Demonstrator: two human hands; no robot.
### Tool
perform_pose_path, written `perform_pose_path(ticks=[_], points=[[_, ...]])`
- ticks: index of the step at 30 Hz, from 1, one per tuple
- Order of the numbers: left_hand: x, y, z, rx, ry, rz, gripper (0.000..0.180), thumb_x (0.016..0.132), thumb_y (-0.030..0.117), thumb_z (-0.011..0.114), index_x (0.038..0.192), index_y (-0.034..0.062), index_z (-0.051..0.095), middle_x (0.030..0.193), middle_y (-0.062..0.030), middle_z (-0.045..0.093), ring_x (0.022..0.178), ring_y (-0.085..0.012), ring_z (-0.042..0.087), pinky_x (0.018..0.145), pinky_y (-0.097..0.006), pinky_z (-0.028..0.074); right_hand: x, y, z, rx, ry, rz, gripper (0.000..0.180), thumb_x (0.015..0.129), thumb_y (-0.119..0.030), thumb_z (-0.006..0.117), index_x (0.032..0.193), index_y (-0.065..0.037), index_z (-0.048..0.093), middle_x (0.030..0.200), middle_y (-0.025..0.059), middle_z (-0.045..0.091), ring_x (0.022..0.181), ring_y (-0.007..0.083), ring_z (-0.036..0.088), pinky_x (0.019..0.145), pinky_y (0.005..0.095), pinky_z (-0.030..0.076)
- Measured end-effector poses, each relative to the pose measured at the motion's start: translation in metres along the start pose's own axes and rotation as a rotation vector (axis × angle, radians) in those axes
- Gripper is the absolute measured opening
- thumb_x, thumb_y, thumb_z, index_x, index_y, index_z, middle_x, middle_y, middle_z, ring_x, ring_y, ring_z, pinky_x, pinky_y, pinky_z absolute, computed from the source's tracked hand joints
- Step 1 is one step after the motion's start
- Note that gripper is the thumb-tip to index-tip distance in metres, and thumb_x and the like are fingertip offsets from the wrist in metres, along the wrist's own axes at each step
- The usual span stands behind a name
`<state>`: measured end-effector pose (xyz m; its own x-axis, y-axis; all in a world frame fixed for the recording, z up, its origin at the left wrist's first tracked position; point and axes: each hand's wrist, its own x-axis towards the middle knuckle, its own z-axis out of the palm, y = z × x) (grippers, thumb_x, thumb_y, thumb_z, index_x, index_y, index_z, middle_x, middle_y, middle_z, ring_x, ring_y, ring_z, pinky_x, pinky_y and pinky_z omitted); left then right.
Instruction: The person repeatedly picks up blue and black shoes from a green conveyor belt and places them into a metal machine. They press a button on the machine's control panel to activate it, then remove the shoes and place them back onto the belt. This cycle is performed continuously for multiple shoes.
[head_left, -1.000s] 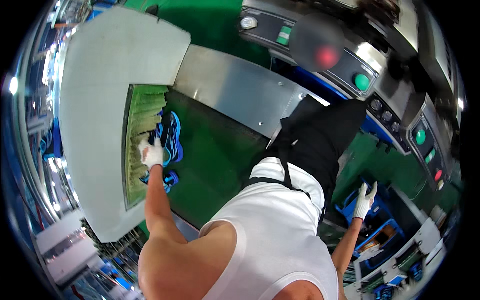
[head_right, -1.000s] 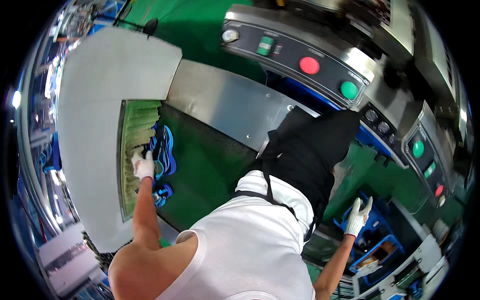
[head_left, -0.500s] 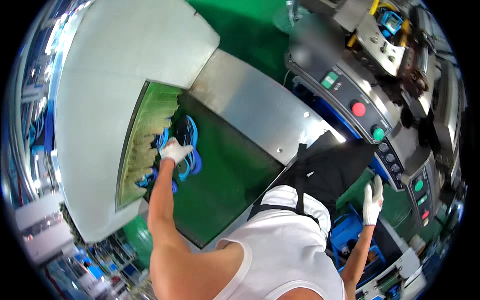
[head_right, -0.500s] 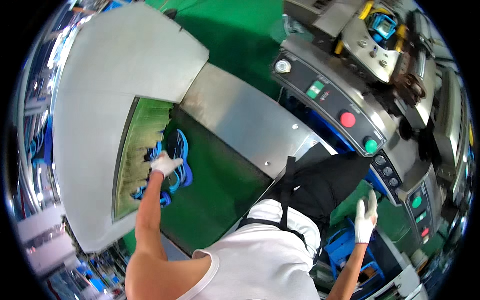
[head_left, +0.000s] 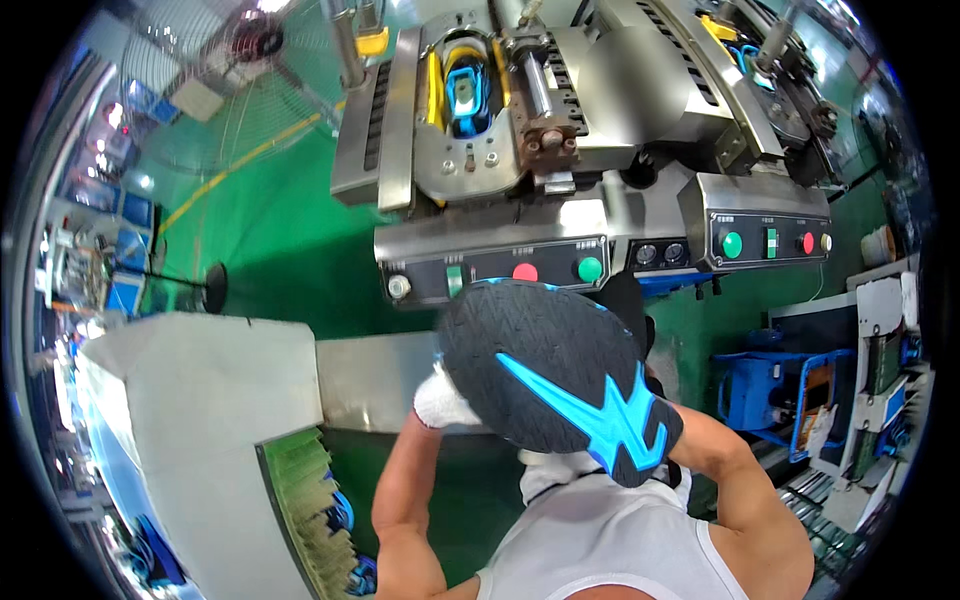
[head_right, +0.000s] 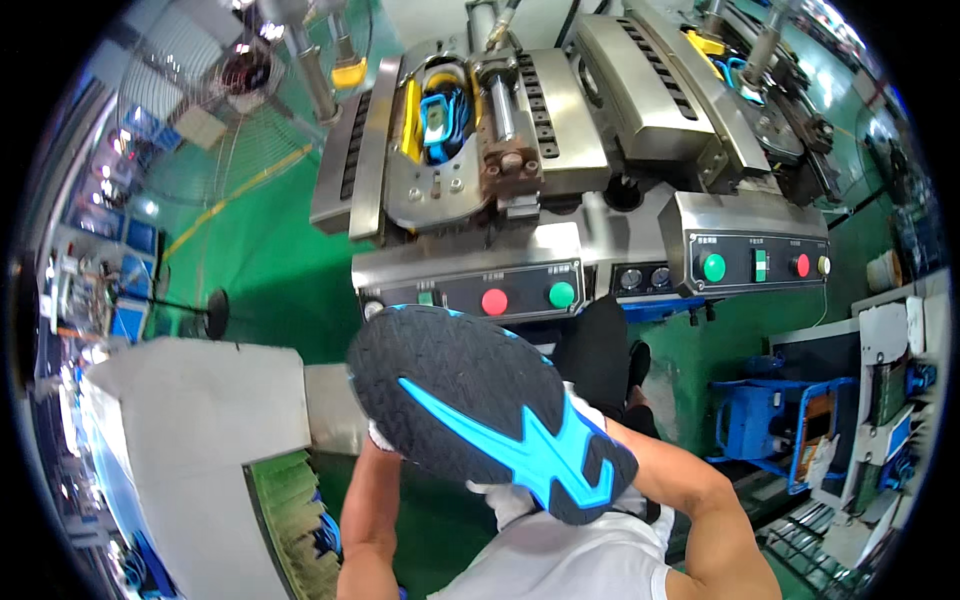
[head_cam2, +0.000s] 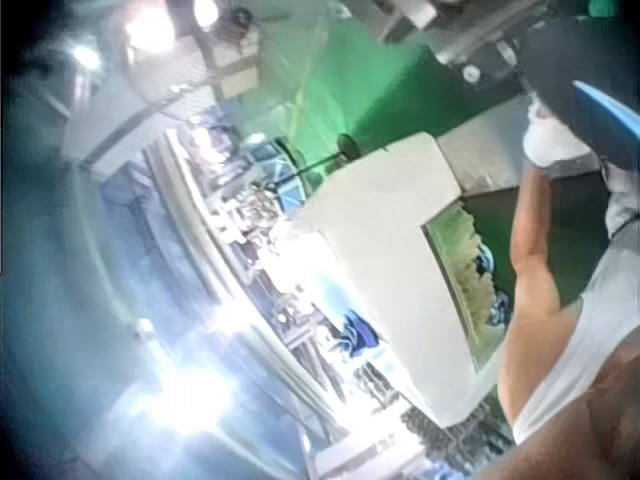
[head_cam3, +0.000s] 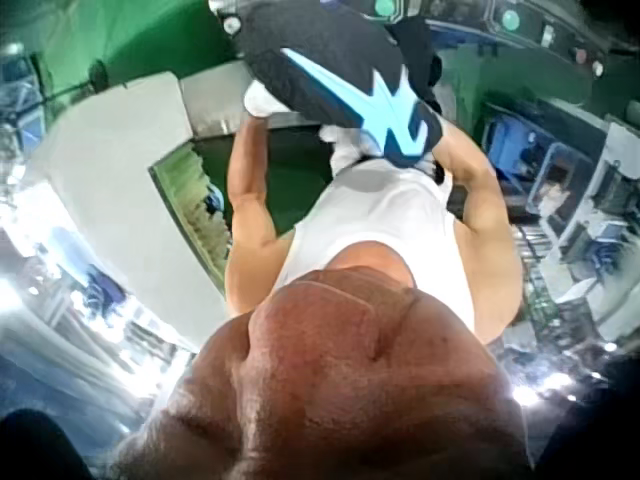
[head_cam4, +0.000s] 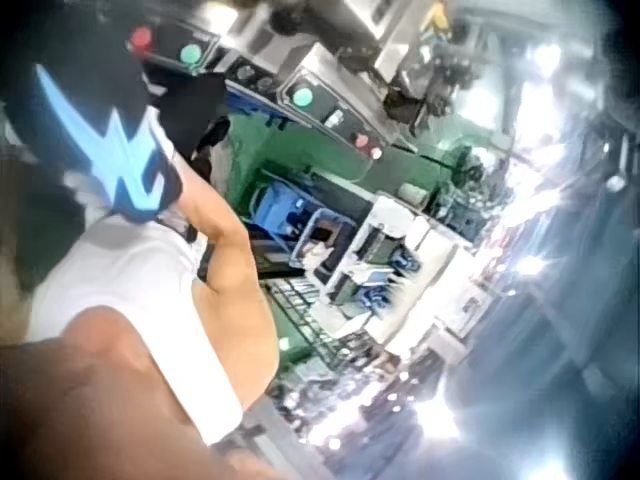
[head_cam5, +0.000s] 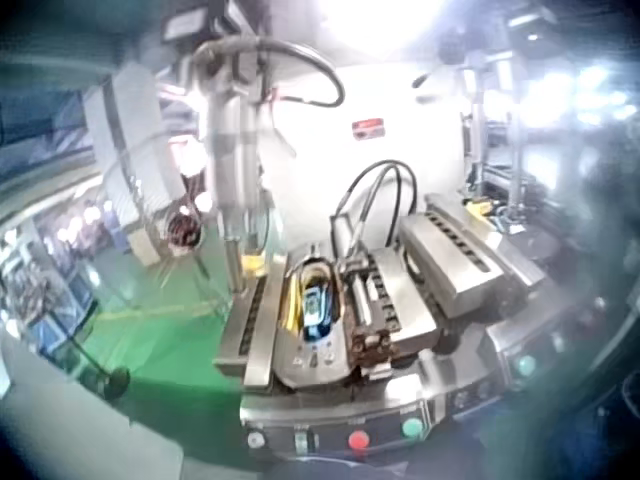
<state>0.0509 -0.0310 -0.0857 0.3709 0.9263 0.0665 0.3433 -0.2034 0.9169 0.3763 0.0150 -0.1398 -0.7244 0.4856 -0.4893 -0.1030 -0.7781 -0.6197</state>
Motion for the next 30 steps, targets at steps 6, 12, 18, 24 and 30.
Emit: perform_pose_path(ticks=[6, 12, 18, 24, 30], points=[[0.231, 0.06, -0.09, 0.532, 0.308, 0.086, 0.068, 0.091, 0.024, 0.079, 0.15, 0.0016, 0.055, 0.142, -0.0209, 0.063, 0.133, -0.0343, 0.06, 0.115, -0.044, 0.046, -0.073, -0.002, -0.035, 0.278, 0.284, -0.305, 0.064, 0.099, -0.021, 0.07, 0.153, 0.005, 0.048, 0.143, 0.0204, 0.064, 0.124, 0.0298, 0.068, 0.103, 0.0438, 0.057], [0.375, -0.012, -0.145, 0.871, 0.474, -0.241, 0.093, 0.09, 0.054, 0.077, 0.157, -0.0005, 0.044, 0.157, -0.0273, 0.05, 0.142, -0.0405, 0.053, 0.119, -0.046, 0.042, -0.119, 0.01, -0.062, 0.499, 0.442, -0.492, 0.068, 0.095, -0.018, 0.074, 0.154, 0.004, 0.047, 0.142, 0.0201, 0.064, 0.124, 0.031, 0.067, 0.104, 0.0453, 0.057], [0.437, -0.048, -0.14, 1.114, 0.459, -0.507, 0.09, 0.084, 0.05, 0.076, 0.156, 0.0073, 0.043, 0.143, -0.0287, 0.059, 0.13, -0.0449, 0.061, 0.109, -0.051, 0.05, -0.148, 0.027, -0.067, 0.622, 0.5, -0.587, 0.073, 0.091, -0.015, 0.077, 0.155, 0.003, 0.046, 0.141, 0.0198, 0.065, 0.125, 0.0323, 0.067, 0.104, 0.0467, 0.057], [0.423, -0.007, -0.214, 0.919, 0.464, -0.364, 0.071, 0.084, 0.042, 0.084, 0.137, 0.0007, 0.061, 0.124, -0.0223, 0.07, 0.115, -0.0333, 0.068, 0.101, -0.041, 0.053, -0.144, 0.022, -0.059, 0.614, 0.411, -0.641, 0.079, 0.088, -0.012, 0.081, 0.156, 0.002, 0.046, 0.14, 0.0196, 0.066, 0.125, 0.0335, 0.067, 0.105, 0.0481, 0.057], [0.269, 0.079, -0.185, 0.842, 0.767, 0.032, 0.06, 0.089, 0.024, 0.083, 0.138, -0.002, 0.061, 0.132, -0.0214, 0.069, 0.123, -0.0309, 0.066, 0.109, -0.041, 0.049, -0.122, -0.001, -0.043, 0.549, 0.26, -0.743, 0.084, 0.084, -0.01, 0.084, 0.157, 0.002, 0.045, 0.139, 0.0193, 0.067, 0.126, 0.0348, 0.067, 0.106, 0.0496, 0.057]])
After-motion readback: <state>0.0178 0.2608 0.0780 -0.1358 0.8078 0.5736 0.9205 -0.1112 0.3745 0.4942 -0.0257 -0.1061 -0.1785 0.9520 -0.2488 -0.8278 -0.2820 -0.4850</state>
